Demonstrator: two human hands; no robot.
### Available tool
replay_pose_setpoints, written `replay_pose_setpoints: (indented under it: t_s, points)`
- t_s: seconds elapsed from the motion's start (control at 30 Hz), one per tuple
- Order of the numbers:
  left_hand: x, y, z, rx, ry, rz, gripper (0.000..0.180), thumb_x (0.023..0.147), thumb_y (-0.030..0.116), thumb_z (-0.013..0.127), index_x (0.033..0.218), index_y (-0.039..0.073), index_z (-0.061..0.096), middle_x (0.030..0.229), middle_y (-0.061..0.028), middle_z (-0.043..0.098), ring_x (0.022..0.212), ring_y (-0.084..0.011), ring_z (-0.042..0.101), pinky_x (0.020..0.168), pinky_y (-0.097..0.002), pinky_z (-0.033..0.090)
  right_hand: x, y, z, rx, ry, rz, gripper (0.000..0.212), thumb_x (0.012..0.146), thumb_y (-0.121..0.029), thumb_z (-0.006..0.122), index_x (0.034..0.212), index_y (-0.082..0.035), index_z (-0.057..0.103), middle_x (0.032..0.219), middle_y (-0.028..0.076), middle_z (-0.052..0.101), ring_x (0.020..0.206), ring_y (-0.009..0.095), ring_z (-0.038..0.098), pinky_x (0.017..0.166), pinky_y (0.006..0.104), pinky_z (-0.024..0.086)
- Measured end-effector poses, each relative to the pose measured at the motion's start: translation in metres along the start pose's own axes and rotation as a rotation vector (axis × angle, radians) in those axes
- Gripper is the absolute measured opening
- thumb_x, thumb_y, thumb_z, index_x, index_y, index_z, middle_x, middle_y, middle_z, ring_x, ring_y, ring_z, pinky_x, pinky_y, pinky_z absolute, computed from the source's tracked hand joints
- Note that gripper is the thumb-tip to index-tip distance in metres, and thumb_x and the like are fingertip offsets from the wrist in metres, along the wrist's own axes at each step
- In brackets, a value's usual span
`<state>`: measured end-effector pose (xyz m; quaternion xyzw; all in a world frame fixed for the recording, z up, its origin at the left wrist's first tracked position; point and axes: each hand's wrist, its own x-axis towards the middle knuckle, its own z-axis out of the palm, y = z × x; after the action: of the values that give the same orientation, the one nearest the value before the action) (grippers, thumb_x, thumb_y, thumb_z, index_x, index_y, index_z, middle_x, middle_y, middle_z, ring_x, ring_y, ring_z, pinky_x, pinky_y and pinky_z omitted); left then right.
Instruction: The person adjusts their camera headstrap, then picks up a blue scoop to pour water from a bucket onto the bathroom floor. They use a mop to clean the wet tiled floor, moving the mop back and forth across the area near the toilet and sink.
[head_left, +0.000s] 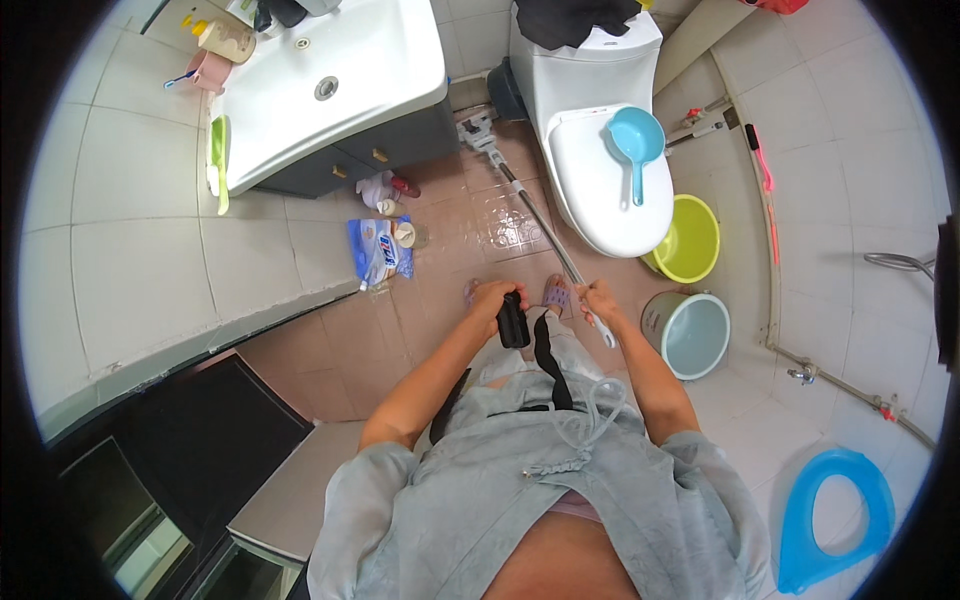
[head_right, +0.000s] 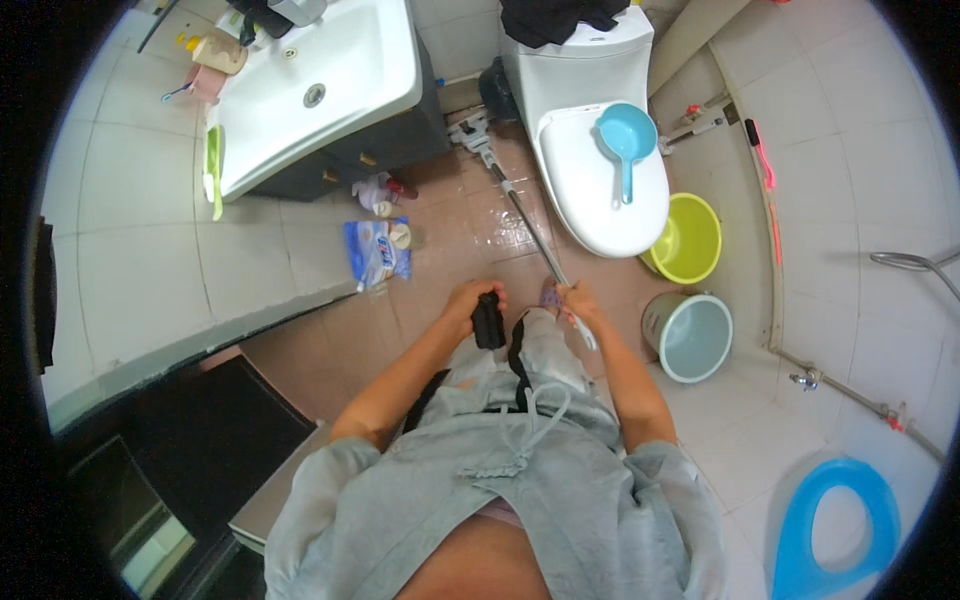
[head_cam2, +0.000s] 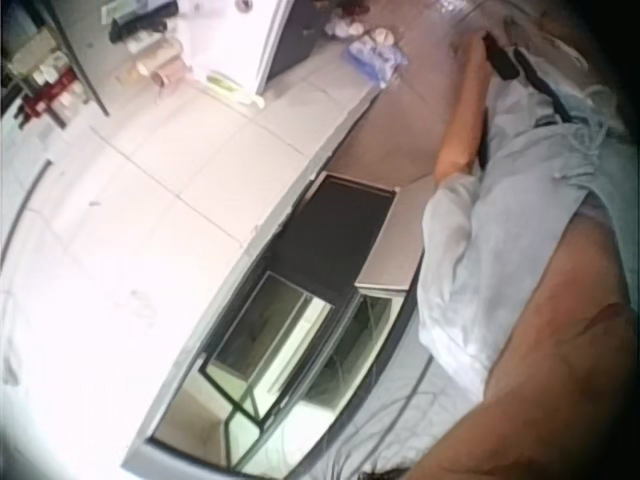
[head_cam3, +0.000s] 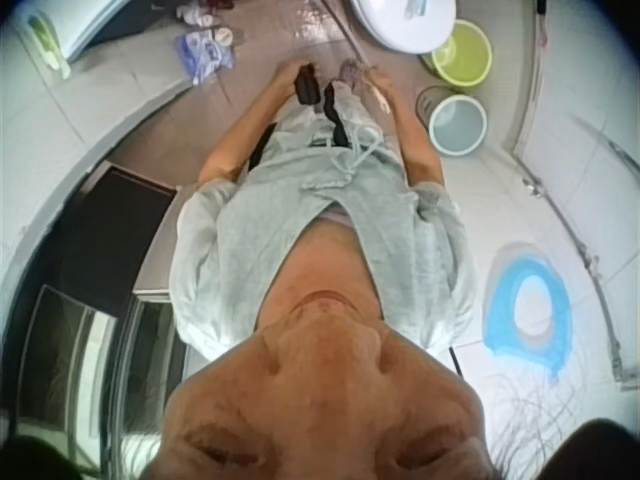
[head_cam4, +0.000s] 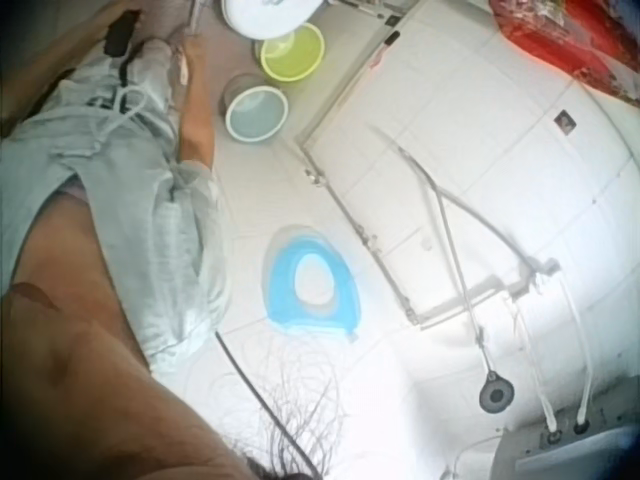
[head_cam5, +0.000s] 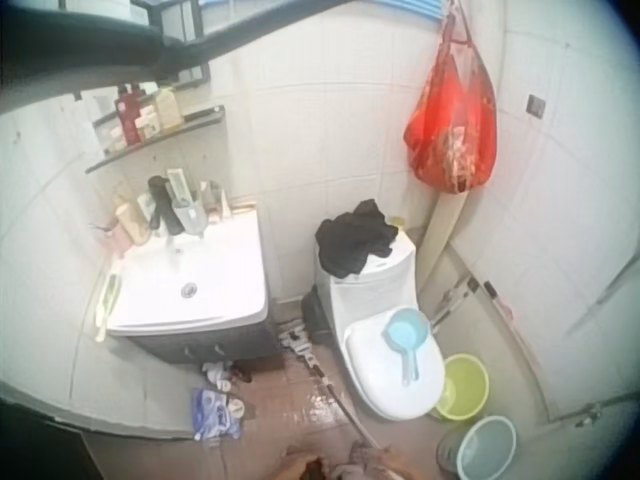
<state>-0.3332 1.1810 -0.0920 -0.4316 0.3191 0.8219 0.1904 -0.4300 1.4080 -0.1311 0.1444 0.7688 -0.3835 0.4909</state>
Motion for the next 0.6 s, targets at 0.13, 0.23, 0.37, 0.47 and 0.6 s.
replay_pose_setpoints:
  t_s: [0.13, 0.23, 0.37, 0.47, 0.6]
  points:
    - [0.015, -0.014, -0.002, -0.043, -0.060, -0.046, 0.017, 0.086, 0.011, 0.049, 0.092, -0.002, 0.056, 0.078, -0.0138, 0.060, 0.065, -0.0242, 0.060, 0.058, -0.0373, 0.053, -0.017, 0.033, -0.014, -0.057, -0.054, -0.102, 0.039, 0.089, -0.029, 0.051, 0.062, -0.001, 0.046, 0.049, 0.007, 0.047, 0.033, 0.016, 0.044, 0.031, 0.0339, 0.037]
    - [0.016, -0.014, 0.009, -0.011, -0.093, -0.043, 0.016, 0.086, 0.011, 0.050, 0.092, -0.002, 0.057, 0.078, -0.0139, 0.061, 0.065, -0.0243, 0.061, 0.058, -0.0373, 0.053, -0.036, 0.088, -0.023, -0.343, 0.033, -0.085, 0.045, 0.090, -0.033, 0.047, 0.063, 0.003, 0.051, 0.049, 0.013, 0.050, 0.037, 0.023, 0.050, 0.042, 0.0381, 0.045]
    - [0.015, -0.013, 0.018, 0.039, -0.043, -0.062, 0.017, 0.085, 0.011, 0.051, 0.091, -0.002, 0.059, 0.078, -0.0141, 0.062, 0.065, -0.0240, 0.062, 0.058, -0.0367, 0.053, -0.105, 0.150, -0.040, -0.433, 0.003, -0.141, 0.047, 0.089, -0.034, 0.047, 0.073, 0.009, 0.058, 0.057, 0.020, 0.057, 0.048, 0.029, 0.058, 0.050, 0.0391, 0.047]
    - [0.016, -0.011, 0.020, 0.055, -0.054, -0.071, 0.017, 0.085, 0.012, 0.051, 0.091, -0.002, 0.059, 0.079, -0.0140, 0.062, 0.066, -0.0237, 0.063, 0.058, -0.0363, 0.053, -0.139, 0.164, -0.045, -0.419, 0.085, -0.312, 0.046, 0.089, -0.031, 0.045, 0.073, 0.010, 0.059, 0.056, 0.019, 0.057, 0.042, 0.026, 0.057, 0.044, 0.0370, 0.046]
    - [0.018, -0.010, 0.022, 0.023, -0.103, -0.086, 0.017, 0.085, 0.011, 0.051, 0.090, -0.002, 0.059, 0.078, -0.0134, 0.062, 0.064, -0.0238, 0.062, 0.058, -0.0359, 0.053, -0.182, 0.179, -0.053, -0.284, 0.086, -0.232, 0.045, 0.089, -0.031, 0.047, 0.071, 0.009, 0.057, 0.054, 0.018, 0.056, 0.042, 0.024, 0.056, 0.043, 0.0354, 0.047]
